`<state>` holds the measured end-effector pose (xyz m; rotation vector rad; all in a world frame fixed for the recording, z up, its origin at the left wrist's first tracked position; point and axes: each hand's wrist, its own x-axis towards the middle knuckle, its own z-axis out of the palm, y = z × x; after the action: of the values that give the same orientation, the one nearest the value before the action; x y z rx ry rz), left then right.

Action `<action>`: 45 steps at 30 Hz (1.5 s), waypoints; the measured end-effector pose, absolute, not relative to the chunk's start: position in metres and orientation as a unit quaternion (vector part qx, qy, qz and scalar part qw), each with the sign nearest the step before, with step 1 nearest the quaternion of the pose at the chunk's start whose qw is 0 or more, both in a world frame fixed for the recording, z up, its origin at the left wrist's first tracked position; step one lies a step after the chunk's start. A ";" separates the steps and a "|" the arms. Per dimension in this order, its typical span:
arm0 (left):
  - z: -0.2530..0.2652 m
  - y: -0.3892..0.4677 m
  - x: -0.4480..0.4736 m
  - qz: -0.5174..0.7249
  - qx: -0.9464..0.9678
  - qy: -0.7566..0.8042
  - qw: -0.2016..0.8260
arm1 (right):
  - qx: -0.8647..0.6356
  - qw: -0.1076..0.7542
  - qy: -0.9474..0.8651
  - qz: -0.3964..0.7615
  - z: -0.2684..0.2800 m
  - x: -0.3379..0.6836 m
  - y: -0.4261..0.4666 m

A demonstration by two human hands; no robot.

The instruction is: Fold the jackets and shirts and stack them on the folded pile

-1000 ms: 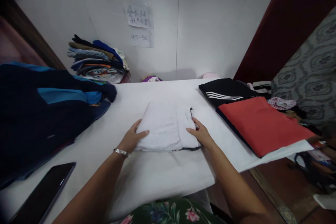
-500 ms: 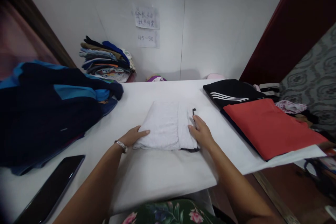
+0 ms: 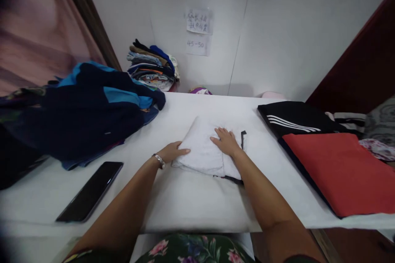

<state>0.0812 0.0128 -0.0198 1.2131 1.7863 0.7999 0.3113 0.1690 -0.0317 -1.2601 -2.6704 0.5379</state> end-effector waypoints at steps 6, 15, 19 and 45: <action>-0.007 -0.008 0.057 0.388 0.442 0.672 0.450 | -0.412 0.083 -0.892 0.167 -0.039 0.319 0.173; -0.024 -0.050 0.092 0.350 0.541 0.667 0.374 | -0.398 0.129 -0.890 0.183 -0.044 0.324 0.176; -0.035 -0.049 0.116 0.315 0.569 0.721 0.238 | -0.393 0.151 -0.888 0.185 -0.046 0.325 0.176; -0.015 -0.045 0.067 0.317 0.548 0.683 0.363 | -0.376 0.179 -0.891 0.181 -0.053 0.324 0.169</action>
<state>0.0674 -0.0451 -0.0148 1.4119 1.7591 0.8162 0.3242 0.1688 -0.0530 -1.0640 -2.5197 0.5120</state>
